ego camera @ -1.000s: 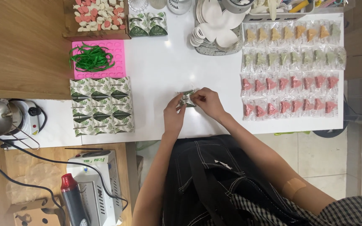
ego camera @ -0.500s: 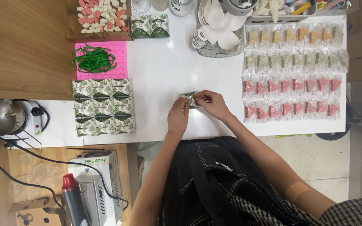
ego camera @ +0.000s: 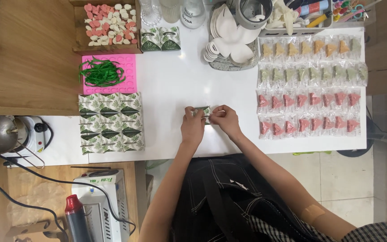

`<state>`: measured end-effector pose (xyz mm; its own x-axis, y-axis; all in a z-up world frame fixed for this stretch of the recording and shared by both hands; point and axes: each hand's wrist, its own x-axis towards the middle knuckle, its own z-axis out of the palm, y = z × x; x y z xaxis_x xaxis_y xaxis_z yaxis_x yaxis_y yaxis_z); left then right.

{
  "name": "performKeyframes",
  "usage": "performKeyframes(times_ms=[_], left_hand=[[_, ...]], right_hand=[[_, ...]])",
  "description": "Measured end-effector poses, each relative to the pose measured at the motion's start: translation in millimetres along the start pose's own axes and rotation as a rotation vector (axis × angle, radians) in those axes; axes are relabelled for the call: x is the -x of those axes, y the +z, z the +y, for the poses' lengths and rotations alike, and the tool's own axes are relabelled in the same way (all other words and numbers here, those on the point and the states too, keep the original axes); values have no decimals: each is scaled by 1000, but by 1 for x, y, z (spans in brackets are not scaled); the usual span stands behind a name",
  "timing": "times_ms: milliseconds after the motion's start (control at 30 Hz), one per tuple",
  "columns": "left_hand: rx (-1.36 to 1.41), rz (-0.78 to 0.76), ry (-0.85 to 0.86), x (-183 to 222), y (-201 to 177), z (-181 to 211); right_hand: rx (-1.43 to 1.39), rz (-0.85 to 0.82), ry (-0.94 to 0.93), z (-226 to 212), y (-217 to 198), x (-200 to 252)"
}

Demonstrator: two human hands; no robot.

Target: The recorder is packing small decorative items into star-shaped boxes at a workbench.

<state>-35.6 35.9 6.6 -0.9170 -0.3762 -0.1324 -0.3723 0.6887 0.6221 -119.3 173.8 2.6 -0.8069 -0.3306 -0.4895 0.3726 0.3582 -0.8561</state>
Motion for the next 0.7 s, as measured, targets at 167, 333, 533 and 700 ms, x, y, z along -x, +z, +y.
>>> performKeyframes(times_ms=[167,333,533,700], left_hand=[[0,7,0,0,-4,2],[59,32,6,5,-8,0],[263,-13,-159,15,-14,-10],[413,82,-232,23,-28,-20]], right_hand=[[-208,-77,283,18,-6,-27],[16,-107,5,-13,-4,-11],[606,-230,-630,-57,-1,-3],[529,-189,-634,-90,3,-46]])
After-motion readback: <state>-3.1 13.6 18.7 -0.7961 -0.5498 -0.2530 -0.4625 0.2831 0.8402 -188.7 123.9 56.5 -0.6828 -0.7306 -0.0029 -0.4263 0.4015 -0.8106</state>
